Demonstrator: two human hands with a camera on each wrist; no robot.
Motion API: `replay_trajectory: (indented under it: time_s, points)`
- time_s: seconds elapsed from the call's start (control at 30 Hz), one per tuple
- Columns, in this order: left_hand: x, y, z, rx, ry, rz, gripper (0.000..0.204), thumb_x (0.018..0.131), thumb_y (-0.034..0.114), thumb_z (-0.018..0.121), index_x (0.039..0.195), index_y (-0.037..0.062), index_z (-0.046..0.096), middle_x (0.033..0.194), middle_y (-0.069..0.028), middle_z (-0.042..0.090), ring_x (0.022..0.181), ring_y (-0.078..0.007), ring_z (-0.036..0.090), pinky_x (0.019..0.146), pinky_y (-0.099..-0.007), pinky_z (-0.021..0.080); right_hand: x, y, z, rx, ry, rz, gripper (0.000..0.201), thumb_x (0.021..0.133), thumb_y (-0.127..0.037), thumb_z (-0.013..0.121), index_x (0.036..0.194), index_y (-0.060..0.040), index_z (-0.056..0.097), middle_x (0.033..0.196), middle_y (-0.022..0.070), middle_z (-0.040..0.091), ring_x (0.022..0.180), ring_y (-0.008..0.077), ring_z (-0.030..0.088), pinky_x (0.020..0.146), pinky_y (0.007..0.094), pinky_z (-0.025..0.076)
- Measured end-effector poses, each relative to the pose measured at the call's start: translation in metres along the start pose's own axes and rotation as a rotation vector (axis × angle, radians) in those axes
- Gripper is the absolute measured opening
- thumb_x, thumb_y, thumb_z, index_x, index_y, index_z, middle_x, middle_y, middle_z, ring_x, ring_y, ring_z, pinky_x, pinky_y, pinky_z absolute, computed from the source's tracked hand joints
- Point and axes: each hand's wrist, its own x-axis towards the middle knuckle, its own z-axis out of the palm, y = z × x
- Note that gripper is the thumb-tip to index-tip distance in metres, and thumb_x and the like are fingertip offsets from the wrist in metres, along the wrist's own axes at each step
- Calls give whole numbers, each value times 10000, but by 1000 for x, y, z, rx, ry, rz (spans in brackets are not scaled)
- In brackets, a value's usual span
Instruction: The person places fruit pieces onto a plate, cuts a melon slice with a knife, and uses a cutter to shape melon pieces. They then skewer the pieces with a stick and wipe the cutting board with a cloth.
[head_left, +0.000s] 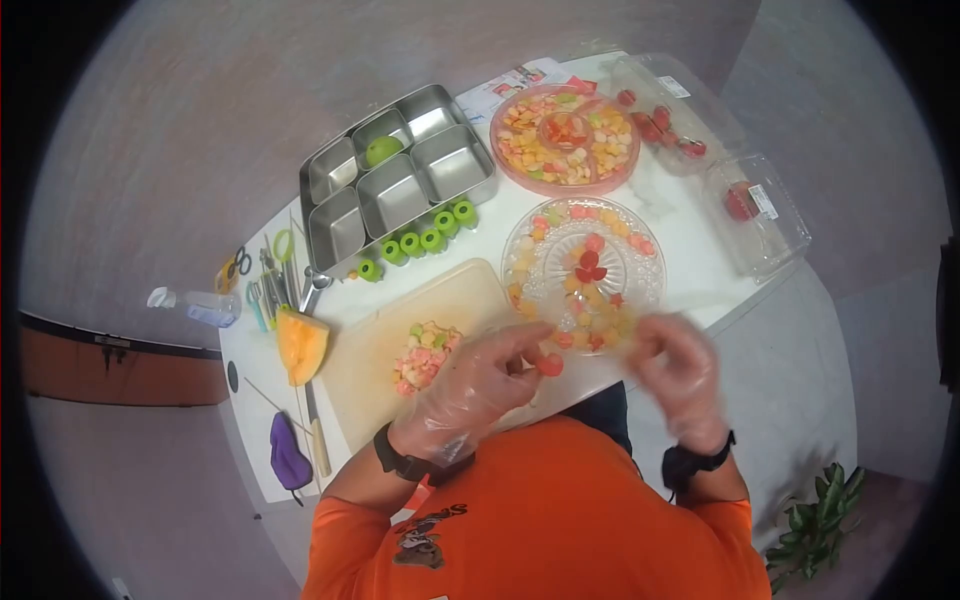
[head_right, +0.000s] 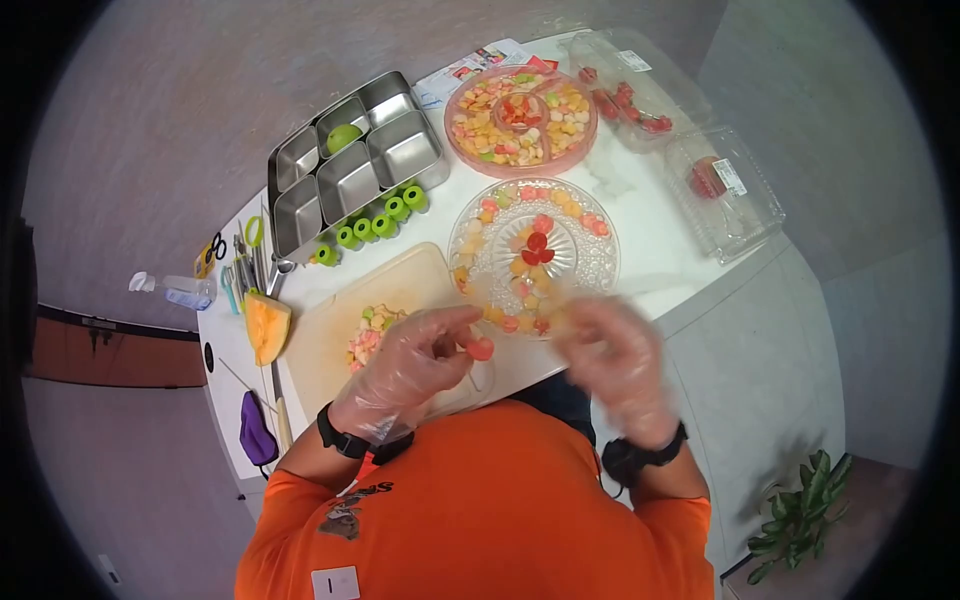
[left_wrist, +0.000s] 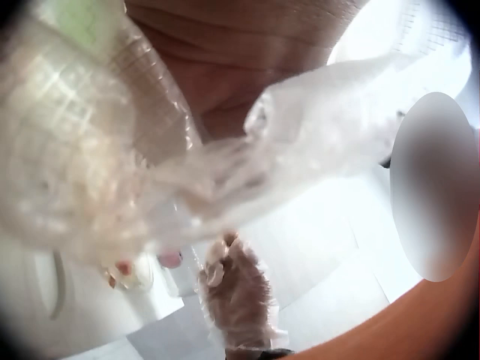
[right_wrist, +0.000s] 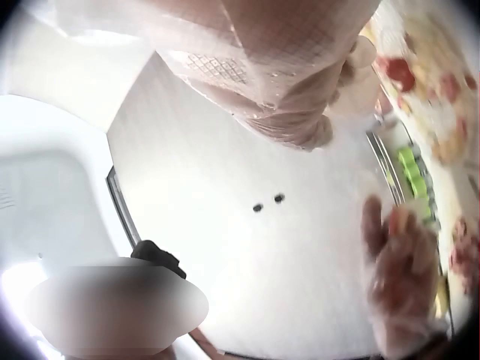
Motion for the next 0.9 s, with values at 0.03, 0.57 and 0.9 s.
replay_trajectory:
  time_s: [0.03,0.57,0.9]
  points:
    - [-1,-5,2,-5,-5,5,489,877,-115,636,1350,9,615,1048,-78,735,841,-54,629,708,-204,481,-2,-12,9,-68,-142,-57,337,804,-21,794,1127,-7,700,939,89,693,835,203,670,803,301,559]
    - [-3,-8,4,322,40,130,492,862,-34,682,1348,34,643,932,-11,680,749,-53,585,660,-212,476,10,-6,57,-112,-331,-108,118,879,-118,753,980,-60,736,778,111,684,715,273,668,641,366,513]
    - [-15,-12,-9,48,167,0,529,844,-22,656,1371,17,637,947,9,609,777,-61,541,707,-216,465,79,9,19,-337,-388,69,144,917,-170,734,929,-26,741,805,159,695,724,259,672,668,357,523]
